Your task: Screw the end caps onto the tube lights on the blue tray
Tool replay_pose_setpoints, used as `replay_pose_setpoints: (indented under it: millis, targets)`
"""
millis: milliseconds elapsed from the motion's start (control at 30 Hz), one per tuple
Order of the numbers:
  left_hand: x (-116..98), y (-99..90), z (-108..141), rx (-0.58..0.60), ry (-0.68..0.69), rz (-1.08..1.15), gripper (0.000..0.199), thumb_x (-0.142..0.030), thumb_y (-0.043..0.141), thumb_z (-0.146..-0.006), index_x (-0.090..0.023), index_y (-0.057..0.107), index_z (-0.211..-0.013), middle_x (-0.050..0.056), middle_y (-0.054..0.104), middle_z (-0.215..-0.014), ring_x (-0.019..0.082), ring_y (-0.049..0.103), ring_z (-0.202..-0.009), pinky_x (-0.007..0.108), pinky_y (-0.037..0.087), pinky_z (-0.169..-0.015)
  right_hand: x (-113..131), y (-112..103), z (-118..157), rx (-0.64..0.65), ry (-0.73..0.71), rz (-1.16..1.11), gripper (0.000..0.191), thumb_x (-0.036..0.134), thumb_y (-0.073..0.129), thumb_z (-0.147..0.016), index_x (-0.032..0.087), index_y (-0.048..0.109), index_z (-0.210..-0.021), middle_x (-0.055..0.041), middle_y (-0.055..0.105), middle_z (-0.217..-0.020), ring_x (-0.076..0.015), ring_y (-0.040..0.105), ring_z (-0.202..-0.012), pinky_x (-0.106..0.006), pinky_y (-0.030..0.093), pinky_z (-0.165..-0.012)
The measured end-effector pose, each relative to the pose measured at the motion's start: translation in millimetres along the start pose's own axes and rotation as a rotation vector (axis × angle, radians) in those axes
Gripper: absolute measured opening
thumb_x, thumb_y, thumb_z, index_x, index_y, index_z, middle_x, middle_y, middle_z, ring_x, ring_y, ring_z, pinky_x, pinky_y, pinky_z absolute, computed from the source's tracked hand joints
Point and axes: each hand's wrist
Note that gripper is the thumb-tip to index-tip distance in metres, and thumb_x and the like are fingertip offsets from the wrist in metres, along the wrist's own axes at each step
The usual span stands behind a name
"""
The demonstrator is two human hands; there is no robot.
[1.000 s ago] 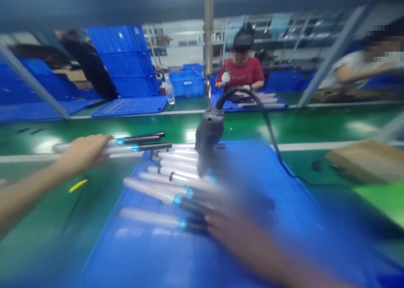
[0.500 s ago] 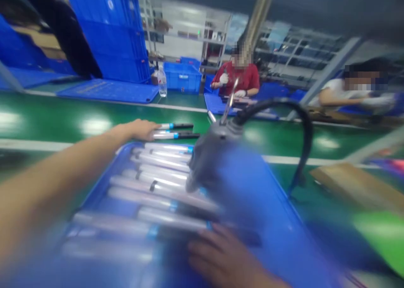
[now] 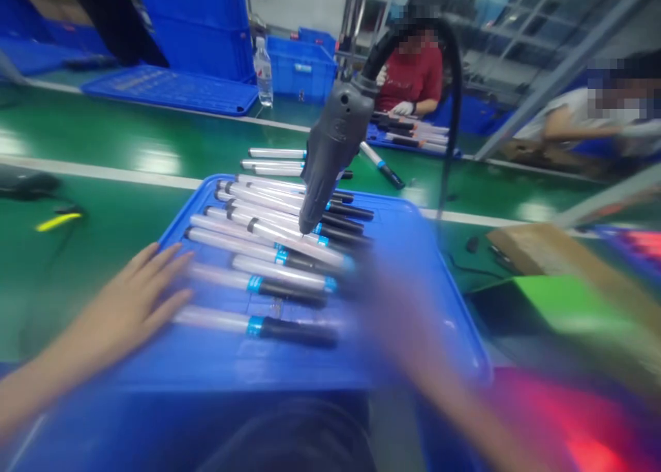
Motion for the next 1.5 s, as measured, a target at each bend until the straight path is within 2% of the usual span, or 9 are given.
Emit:
replay_pose_setpoints:
  millis: [267, 400, 700, 900, 967, 1067, 1167, 1300, 1500]
  targets:
    - [-47.2, 17.7, -23.9, -0.130, 0.017, -0.017, 0.069, -0.057, 0.033, -0.106, -0.010, 0.058, -0.151, 0.023, 0.052, -0.159, 0.041, 0.046, -0.151, 0.058, 0.039, -0.126, 54.1, -10.1, -35.5, 0.053, -0.089, 0.023, 0.050, 0.023, 0.049, -0.101, 0.024, 0.051, -0.150, -0.0171, 0.059, -0.151, -0.0358, 0.056, -0.143, -0.061, 0.054, -0.113]
    - [-44.0, 21.6, -30.3, -0.179, 0.019, 0.013, 0.070, -0.059, 0.036, -0.104, -0.012, 0.055, -0.153, 0.022, 0.049, -0.161, 0.040, 0.046, -0.150, 0.057, 0.040, -0.125, 43.0, -19.4, -46.9, -0.049, -0.079, 0.094, 0.044, 0.024, 0.046, -0.103, 0.021, 0.054, -0.147, -0.0178, 0.060, -0.146, -0.0358, 0.055, -0.141, -0.061, 0.050, -0.116]
    - [-47.6, 17.3, -27.3, -0.192, 0.009, 0.094, 0.065, -0.055, 0.034, -0.105, -0.012, 0.070, -0.137, 0.020, 0.065, -0.132, 0.036, 0.065, -0.121, 0.052, 0.054, -0.109, -3.0, -14.7, -56.3, 0.059, -0.157, 0.182, 0.041, 0.016, 0.049, -0.102, 0.020, 0.059, -0.142, -0.0158, 0.064, -0.129, -0.0289, 0.065, -0.121, -0.050, 0.057, -0.108]
    - [-59.9, 15.7, -13.7, -0.144, 0.026, 0.117, 0.055, -0.053, 0.034, -0.107, -0.018, 0.076, -0.119, 0.014, 0.070, -0.118, 0.031, 0.066, -0.113, 0.047, 0.056, -0.103, 23.7, -26.5, -62.3, 0.197, -0.292, 0.137, 0.039, 0.022, 0.045, -0.107, 0.020, 0.063, -0.141, -0.0135, 0.068, -0.133, -0.0255, 0.065, -0.127, -0.045, 0.058, -0.111]
    - [-57.9, 15.4, -13.6, -0.220, 0.017, 0.102, 0.053, -0.053, 0.036, -0.107, -0.018, 0.074, -0.118, 0.017, 0.067, -0.125, 0.033, 0.064, -0.121, 0.050, 0.053, -0.109, 39.9, -30.6, -66.5, 0.188, -0.300, 0.140, 0.040, 0.025, 0.042, -0.109, 0.019, 0.062, -0.143, -0.0141, 0.068, -0.138, -0.0251, 0.065, -0.131, -0.046, 0.057, -0.114]
    - [-50.9, 12.7, -22.9, -0.336, -0.011, 0.057, 0.060, -0.056, 0.042, -0.104, -0.015, 0.062, -0.143, 0.022, 0.050, -0.154, 0.039, 0.048, -0.145, 0.056, 0.042, -0.122, 54.8, -28.7, -74.2, 0.114, -0.296, 0.182, 0.045, 0.031, 0.039, -0.111, 0.015, 0.061, -0.147, -0.0168, 0.062, -0.151, -0.0277, 0.060, -0.140, -0.051, 0.052, -0.121]
    - [-46.5, 8.0, -38.1, -0.184, 0.100, 0.029, 0.067, -0.062, 0.044, -0.102, -0.024, 0.054, -0.156, 0.014, 0.039, -0.170, 0.043, 0.033, -0.157, 0.062, 0.033, -0.127, 59.2, -23.3, -82.9, 0.129, -0.319, 0.229, 0.050, 0.039, 0.044, -0.111, 0.016, 0.057, -0.153, -0.0153, 0.051, -0.164, -0.0317, 0.049, -0.153, -0.056, 0.045, -0.126]
    - [-50.5, 5.0, -45.9, 0.045, 0.158, 0.057, 0.074, -0.071, 0.037, -0.103, -0.024, 0.054, -0.158, 0.013, 0.050, -0.164, 0.039, 0.044, -0.151, 0.058, 0.039, -0.124, 65.1, -25.1, -93.1, 0.348, -0.420, 0.257, 0.064, 0.053, 0.053, -0.106, 0.018, 0.050, -0.159, -0.0119, 0.040, -0.171, -0.0378, 0.033, -0.162, -0.061, 0.032, -0.132]
    - [-56.2, 8.2, -25.0, 0.002, 0.122, -0.044, 0.070, -0.068, 0.037, -0.105, -0.028, 0.049, -0.162, 0.011, 0.052, -0.163, 0.037, 0.050, -0.147, 0.055, 0.043, -0.120, 68.2, -27.4, -100.6, 0.475, -0.464, 0.243, 0.074, 0.052, 0.064, -0.101, 0.020, 0.042, -0.164, -0.0126, 0.043, -0.169, -0.0387, 0.037, -0.159, -0.060, 0.032, -0.132]
Point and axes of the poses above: each hand's wrist, its own z-axis away from the middle knuckle, its own y-axis out of the palm, x = y × z
